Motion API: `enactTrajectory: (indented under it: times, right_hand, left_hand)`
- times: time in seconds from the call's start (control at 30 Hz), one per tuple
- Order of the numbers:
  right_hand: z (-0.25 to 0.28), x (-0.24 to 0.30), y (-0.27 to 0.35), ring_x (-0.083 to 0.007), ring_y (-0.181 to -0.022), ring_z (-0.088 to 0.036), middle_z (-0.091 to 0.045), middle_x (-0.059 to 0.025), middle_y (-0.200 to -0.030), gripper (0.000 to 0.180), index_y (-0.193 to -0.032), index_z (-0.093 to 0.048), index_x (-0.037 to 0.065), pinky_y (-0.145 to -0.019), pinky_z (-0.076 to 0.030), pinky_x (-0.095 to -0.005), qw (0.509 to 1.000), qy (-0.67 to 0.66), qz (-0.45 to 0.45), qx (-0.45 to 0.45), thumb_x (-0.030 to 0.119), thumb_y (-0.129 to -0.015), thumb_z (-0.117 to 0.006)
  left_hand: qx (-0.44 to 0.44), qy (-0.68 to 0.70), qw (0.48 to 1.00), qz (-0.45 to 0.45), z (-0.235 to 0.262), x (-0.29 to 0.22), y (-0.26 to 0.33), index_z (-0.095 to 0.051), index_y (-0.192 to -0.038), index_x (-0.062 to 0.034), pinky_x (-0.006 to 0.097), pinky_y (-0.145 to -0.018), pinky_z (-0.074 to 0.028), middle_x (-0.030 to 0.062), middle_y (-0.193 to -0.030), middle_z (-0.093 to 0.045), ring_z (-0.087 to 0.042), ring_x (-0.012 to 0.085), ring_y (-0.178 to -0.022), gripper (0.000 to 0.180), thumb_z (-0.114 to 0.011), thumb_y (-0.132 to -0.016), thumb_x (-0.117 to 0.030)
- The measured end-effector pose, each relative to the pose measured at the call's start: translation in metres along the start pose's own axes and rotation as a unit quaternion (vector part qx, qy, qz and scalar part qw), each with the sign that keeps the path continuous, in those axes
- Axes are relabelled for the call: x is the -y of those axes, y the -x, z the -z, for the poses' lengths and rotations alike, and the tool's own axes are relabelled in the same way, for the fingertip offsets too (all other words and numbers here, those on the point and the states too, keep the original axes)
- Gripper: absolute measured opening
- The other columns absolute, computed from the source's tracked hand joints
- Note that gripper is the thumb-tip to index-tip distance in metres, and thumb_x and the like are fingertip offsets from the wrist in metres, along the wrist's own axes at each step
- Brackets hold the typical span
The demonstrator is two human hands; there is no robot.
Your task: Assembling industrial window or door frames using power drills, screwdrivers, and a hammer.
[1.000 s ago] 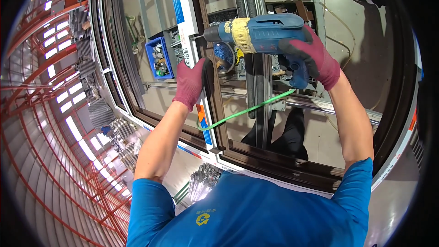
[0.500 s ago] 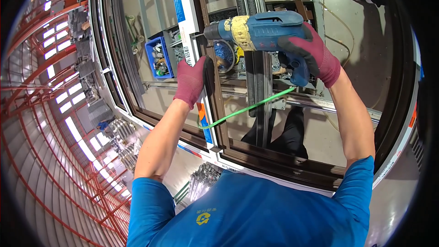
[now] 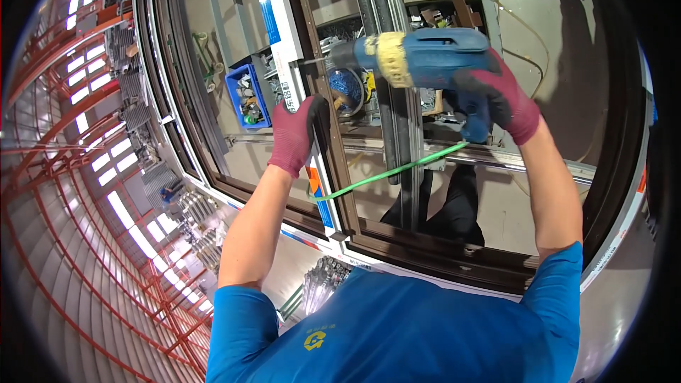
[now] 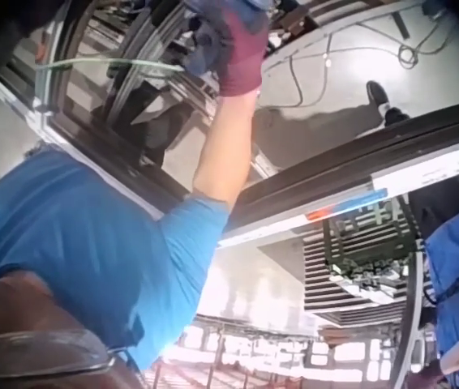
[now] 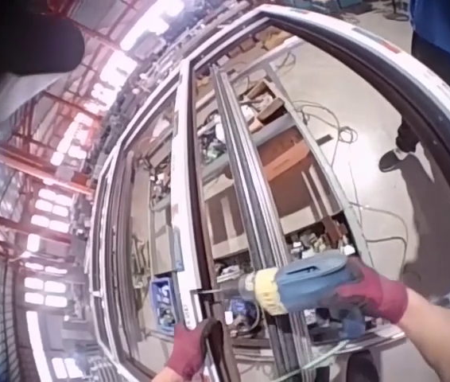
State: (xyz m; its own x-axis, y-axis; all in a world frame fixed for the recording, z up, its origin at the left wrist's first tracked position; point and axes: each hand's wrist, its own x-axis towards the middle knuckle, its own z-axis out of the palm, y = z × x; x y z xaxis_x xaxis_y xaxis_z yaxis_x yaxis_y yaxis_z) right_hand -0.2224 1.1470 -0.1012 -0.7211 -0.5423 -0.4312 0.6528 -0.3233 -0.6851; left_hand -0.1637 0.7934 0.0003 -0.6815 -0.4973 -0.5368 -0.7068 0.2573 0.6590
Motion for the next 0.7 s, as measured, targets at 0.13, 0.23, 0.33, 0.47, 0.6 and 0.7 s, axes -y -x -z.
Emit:
enactTrajectory:
  times: [0.13,0.23,0.33,0.47,0.6,0.7]
  right_hand:
    - [0.022,-0.011,0.007,-0.0158,-0.101,-0.064,-0.066,-0.008,-0.115,0.055,-0.142,-0.053,0.002,-0.089,-0.054,-0.0328,0.999,0.018,0.03,-0.015,0.025,-0.095,-0.07]
    - [0.029,-0.019,0.005,-0.0164,-0.104,-0.063,-0.066,-0.0072,-0.116,0.052,-0.14,-0.056,0.002,-0.092,-0.053,-0.0335,0.993,0.083,0.067,-0.042,0.025,-0.096,-0.07]
    - [0.014,-0.004,0.0,-0.0165,-0.105,-0.062,-0.065,-0.0068,-0.117,0.05,-0.138,-0.058,0.002,-0.095,-0.052,-0.0336,0.994,0.088,0.043,-0.038,0.027,-0.096,-0.071]
    - [0.009,-0.009,-0.011,-0.0144,-0.093,-0.064,-0.065,-0.008,-0.111,0.052,-0.129,-0.064,0.002,-0.081,-0.055,-0.0318,0.997,0.056,0.029,-0.035,0.038,-0.093,-0.076]
    - [0.01,-0.005,-0.018,-0.026,-0.118,-0.059,-0.06,-0.0146,-0.128,0.038,-0.129,-0.069,0.005,-0.103,-0.048,-0.0378,0.985,0.164,0.045,-0.008,0.03,-0.102,-0.063]
    - [0.011,-0.005,-0.024,-0.0309,-0.122,-0.058,-0.057,-0.0169,-0.132,0.037,-0.127,-0.073,0.007,-0.106,-0.047,-0.04,0.976,0.21,0.059,0.001,0.032,-0.104,-0.058]
  left_hand:
    - [-0.002,-0.001,1.0,-0.029,0.002,0.003,-0.001,-0.074,-0.109,0.0035,0.03,-0.069,-0.054,0.0055,-0.09,-0.075,-0.068,0.0129,-0.075,0.025,-0.072,-0.098,-0.019]
    - [0.002,-0.026,0.999,-0.035,0.001,0.004,-0.004,-0.074,-0.109,0.0035,0.03,-0.07,-0.054,0.0057,-0.092,-0.076,-0.068,0.013,-0.076,0.025,-0.072,-0.098,-0.019]
    - [0.005,-0.034,0.999,-0.013,0.004,0.005,-0.003,-0.075,-0.111,0.001,0.033,-0.084,-0.055,0.006,-0.098,-0.075,-0.07,0.0166,-0.089,0.028,-0.07,-0.097,-0.022]
    - [-0.011,-0.051,0.999,0.009,0.0,0.0,0.003,-0.074,-0.115,-0.0002,0.033,-0.089,-0.054,0.0085,-0.108,-0.074,-0.069,0.0176,-0.098,0.029,-0.067,-0.099,-0.023]
    - [0.0,-0.088,0.996,0.007,0.004,0.005,-0.001,-0.073,-0.12,-0.0008,0.034,-0.098,-0.051,0.0099,-0.113,-0.072,-0.068,0.0202,-0.107,0.03,-0.063,-0.102,-0.022]
    - [-0.007,-0.051,0.998,-0.043,0.005,0.011,-0.006,-0.076,-0.103,0.0005,0.03,-0.067,-0.054,0.0041,-0.086,-0.073,-0.067,0.0138,-0.072,0.021,-0.072,-0.095,-0.018]
